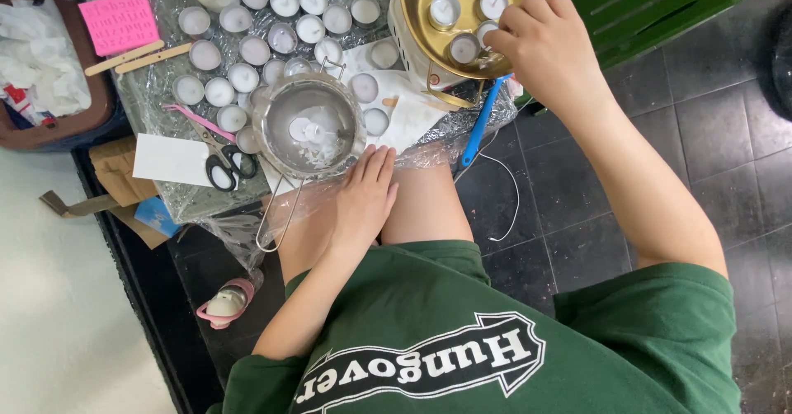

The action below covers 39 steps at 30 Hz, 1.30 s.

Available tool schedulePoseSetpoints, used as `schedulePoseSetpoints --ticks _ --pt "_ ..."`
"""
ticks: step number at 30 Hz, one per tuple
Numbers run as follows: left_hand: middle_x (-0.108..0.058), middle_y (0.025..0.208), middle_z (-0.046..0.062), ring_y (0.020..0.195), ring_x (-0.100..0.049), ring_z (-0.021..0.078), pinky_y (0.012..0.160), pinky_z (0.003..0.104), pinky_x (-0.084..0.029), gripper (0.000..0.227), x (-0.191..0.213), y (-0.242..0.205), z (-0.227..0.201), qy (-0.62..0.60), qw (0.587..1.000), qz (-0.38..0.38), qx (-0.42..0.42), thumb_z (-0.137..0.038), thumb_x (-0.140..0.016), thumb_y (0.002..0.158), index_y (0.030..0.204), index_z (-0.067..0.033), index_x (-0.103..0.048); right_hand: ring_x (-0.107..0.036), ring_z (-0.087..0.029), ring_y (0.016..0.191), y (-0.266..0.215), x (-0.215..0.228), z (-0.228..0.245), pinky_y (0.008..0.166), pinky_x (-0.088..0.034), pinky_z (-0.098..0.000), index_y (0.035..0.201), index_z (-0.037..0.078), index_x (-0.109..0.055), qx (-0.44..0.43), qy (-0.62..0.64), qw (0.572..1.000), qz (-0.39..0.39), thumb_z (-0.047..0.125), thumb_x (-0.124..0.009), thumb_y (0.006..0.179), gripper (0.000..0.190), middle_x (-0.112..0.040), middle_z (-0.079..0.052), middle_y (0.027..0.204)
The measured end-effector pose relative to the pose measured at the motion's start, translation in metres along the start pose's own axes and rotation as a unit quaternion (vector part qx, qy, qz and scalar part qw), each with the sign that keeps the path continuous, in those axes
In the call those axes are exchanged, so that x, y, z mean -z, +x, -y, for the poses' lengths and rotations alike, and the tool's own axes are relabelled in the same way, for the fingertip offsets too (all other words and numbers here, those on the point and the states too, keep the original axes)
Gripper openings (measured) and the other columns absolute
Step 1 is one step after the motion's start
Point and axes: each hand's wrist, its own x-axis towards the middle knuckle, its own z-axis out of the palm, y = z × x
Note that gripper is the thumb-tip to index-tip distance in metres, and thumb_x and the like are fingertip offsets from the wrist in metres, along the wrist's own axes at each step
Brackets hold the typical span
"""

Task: Preparing and making small tealight candles by pouring wax into containers.

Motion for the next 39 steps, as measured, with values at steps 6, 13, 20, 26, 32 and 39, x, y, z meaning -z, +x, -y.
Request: schedulePoseSetpoints --ticks 6,13,20,26,32,39 --pt "-0.055 0.143 0.009 0.140 -0.049 0.0267 0.111 0.042 -0.044 0.061 0.002 0.000 -0.002 -0.009 1.000 -0.002 0.005 -0.023 -0.070 0.090 0.145 -0.0039 -0.052 -0.055 -0.013 0.105 -0.002 -0.008 0.000 0.100 -0.041 -0.0303 0.105 0.023 -0.075 0.001 0.014 1.000 -0.013 0.013 -0.068 0.089 0.020 -0.061 0.007 0.102" --pt "-0.055 0.145 0.008 0.140 -0.049 0.0265 0.111 0.040 -0.044 0.060 0.001 -0.001 -0.001 -0.004 1.000 -0.010 0.003 -0.024 -0.070 0.090 0.144 -0.0039 -0.053 -0.055 -0.014 0.103 0.002 -0.005 0.004 0.097 -0.041 -0.0294 0.105 0.021 -0.075 0.012 0.014 1.000 -0.004 0.014 -0.068 0.094 0.015 -0.059 0.007 0.098" --pt "-0.055 0.144 0.008 0.139 -0.050 0.0259 0.111 0.040 -0.044 0.060 -0.001 -0.001 0.000 0.002 1.000 -0.011 0.004 -0.024 -0.071 0.089 0.144 -0.0044 -0.053 -0.053 -0.014 0.105 -0.002 0.009 0.001 0.096 -0.039 -0.0295 0.106 0.021 -0.074 0.010 0.020 0.999 -0.033 0.016 -0.070 0.091 0.017 -0.058 0.007 0.100" --pt "-0.055 0.144 0.009 0.139 -0.049 0.0270 0.111 0.040 -0.044 0.061 0.003 0.001 -0.001 0.006 1.000 -0.006 -0.002 -0.024 -0.071 0.089 0.144 -0.0032 -0.053 -0.053 -0.014 0.110 -0.005 0.004 -0.001 0.099 -0.039 -0.0299 0.108 0.021 -0.075 0.006 0.017 0.999 -0.045 0.018 -0.069 0.090 0.019 -0.060 0.009 0.104" --pt "-0.055 0.145 0.009 0.139 -0.049 0.0267 0.112 0.041 -0.043 0.062 -0.001 -0.003 0.000 -0.001 1.000 -0.009 0.001 -0.023 -0.071 0.090 0.146 -0.0042 -0.052 -0.053 -0.014 0.108 -0.006 0.001 0.000 0.098 -0.039 -0.0295 0.106 0.021 -0.075 0.007 0.012 0.999 -0.040 0.016 -0.069 0.093 0.016 -0.061 0.009 0.104" --pt "-0.054 0.145 0.009 0.139 -0.049 0.0266 0.112 0.041 -0.043 0.063 -0.001 -0.003 0.000 -0.001 1.000 -0.013 -0.001 -0.023 -0.071 0.090 0.146 -0.0039 -0.051 -0.054 -0.014 0.112 -0.014 0.016 -0.002 0.099 -0.039 -0.0302 0.106 0.022 -0.075 -0.002 0.021 0.999 -0.037 0.014 -0.070 0.093 0.017 -0.061 0.009 0.104"
